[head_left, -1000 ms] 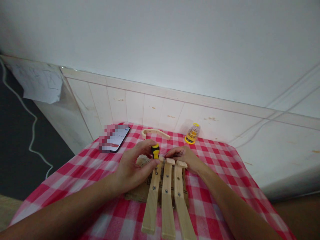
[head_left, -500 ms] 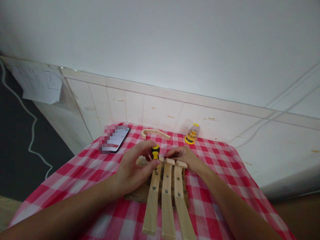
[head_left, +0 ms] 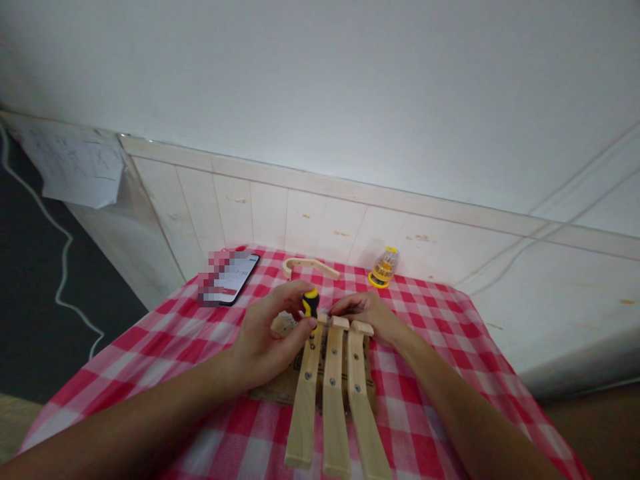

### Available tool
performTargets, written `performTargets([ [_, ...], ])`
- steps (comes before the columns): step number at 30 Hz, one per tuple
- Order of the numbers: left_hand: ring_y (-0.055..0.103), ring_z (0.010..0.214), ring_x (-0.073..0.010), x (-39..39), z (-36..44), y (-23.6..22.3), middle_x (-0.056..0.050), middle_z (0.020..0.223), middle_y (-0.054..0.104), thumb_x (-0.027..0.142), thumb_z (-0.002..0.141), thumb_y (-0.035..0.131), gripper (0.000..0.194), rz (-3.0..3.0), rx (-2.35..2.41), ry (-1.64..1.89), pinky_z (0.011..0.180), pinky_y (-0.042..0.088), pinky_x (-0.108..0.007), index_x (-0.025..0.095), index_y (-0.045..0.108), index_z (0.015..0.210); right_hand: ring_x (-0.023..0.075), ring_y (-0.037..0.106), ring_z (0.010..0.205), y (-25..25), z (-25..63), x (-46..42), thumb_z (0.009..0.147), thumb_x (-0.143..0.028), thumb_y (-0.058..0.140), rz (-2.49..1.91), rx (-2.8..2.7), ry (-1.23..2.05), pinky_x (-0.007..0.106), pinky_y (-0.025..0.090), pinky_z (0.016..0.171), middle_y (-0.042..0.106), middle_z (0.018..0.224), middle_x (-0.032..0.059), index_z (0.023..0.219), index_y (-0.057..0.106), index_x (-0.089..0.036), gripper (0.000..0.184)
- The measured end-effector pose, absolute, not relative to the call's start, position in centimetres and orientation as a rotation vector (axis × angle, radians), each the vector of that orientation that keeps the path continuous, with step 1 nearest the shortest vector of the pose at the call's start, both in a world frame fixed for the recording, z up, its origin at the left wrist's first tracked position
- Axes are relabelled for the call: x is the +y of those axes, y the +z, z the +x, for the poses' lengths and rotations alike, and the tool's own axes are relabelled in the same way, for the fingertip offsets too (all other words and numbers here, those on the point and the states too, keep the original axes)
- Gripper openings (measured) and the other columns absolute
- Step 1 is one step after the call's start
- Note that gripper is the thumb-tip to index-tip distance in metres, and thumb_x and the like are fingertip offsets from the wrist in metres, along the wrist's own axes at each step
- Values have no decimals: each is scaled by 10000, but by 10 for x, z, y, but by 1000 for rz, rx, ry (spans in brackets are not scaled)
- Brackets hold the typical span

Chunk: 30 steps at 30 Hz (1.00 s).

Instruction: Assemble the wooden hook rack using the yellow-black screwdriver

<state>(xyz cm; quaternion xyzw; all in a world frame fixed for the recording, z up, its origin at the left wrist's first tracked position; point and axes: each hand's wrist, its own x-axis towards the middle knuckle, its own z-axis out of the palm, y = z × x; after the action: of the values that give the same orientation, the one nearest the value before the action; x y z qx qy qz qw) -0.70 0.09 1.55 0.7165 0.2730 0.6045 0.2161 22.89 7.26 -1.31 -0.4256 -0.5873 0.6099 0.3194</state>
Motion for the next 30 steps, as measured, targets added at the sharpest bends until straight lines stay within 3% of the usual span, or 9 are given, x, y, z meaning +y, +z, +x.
performTargets([
  [19,675,799,-125,2,-11,15,-39,982,720,93,919,618,472,2131,739,1706,727,576,-219,236,586,1368,206,727,699,-13,229,72,585,-328,916,-1097,-1526,1626,352,569,742,811,792,56,773,833,-193,246],
  [25,662,800,-130,4,-12,13,-51,1062,724,172,892,713,531,2216,724,1739,734,580,-243,252,572,1398,206,728,687,-12,229,71,584,-336,925,-1096,-1526,1626,351,570,727,816,806,57,794,836,-195,268],
  [30,637,764,-123,6,-12,10,-19,968,694,198,872,772,518,2151,748,1745,704,565,-236,257,592,1354,205,735,692,-11,229,71,589,-310,919,-1098,-1521,1631,346,574,729,818,803,57,791,836,-194,248],
])
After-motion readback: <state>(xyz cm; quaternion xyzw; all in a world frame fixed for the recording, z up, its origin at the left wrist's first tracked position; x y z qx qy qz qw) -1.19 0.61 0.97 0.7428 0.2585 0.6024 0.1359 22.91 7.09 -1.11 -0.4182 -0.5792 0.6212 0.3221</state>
